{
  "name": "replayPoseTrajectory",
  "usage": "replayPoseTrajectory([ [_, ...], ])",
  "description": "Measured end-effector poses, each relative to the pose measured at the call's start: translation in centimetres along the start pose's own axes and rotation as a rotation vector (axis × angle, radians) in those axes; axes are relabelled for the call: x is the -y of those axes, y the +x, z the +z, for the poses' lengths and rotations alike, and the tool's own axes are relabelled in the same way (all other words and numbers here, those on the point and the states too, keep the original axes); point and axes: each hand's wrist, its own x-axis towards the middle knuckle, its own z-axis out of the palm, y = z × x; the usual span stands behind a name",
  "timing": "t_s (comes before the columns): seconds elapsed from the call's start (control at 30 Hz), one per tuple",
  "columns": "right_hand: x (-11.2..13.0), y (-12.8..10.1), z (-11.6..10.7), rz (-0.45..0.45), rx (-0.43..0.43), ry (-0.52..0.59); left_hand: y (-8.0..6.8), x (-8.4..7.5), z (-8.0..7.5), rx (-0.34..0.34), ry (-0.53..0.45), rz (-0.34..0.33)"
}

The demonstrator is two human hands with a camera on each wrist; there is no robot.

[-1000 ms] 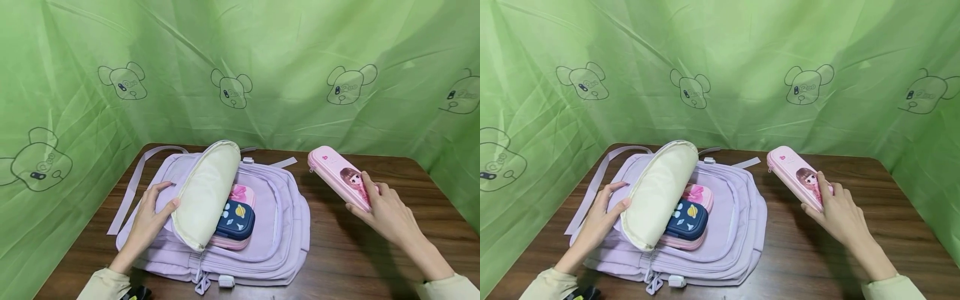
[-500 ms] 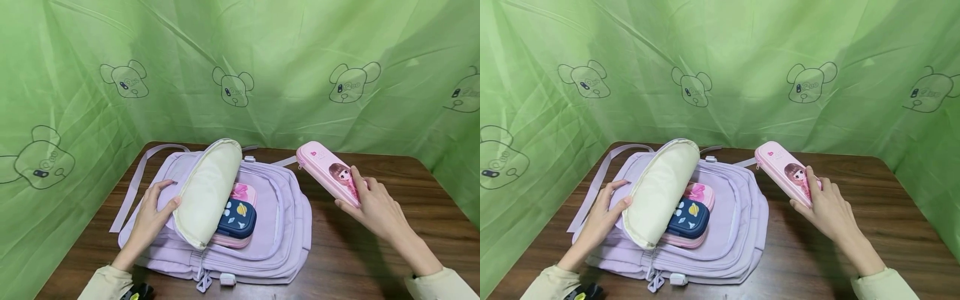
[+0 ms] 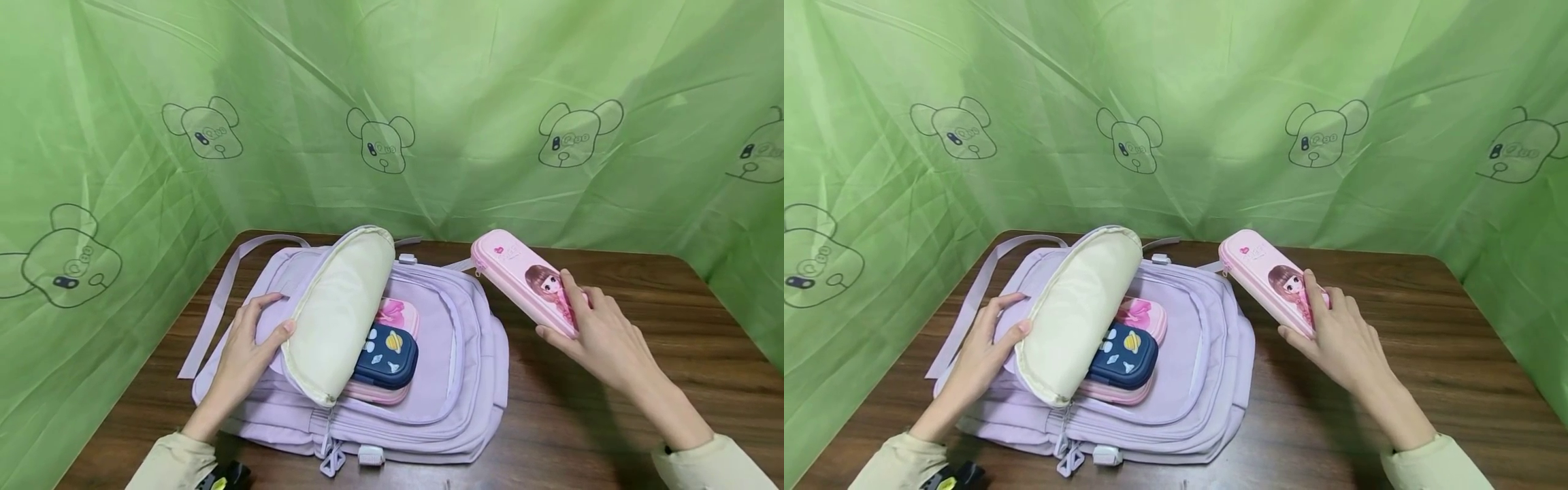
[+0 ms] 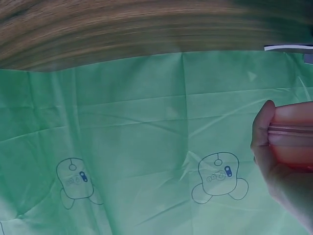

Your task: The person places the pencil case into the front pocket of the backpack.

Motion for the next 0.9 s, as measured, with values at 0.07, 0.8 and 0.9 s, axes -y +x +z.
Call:
replayPoseTrajectory([
  [0.07, 0.2, 0.1, 0.0, -0.005, -0.001, 0.001, 0.0, 0.0, -0.1, -0.003, 0.001, 0.001],
  [0.8, 1.7, 0.1, -0.2, -0.026, 0.008, 0.010, -0.1, 0.0, 0.0, -0.001, -0.004, -0.009],
  [0.9, 1.9, 0.1, -0.2, -0.035, -0.001, 0.008, 0.0, 0.0, 0.0, 0.001, -0.006, -0.008],
])
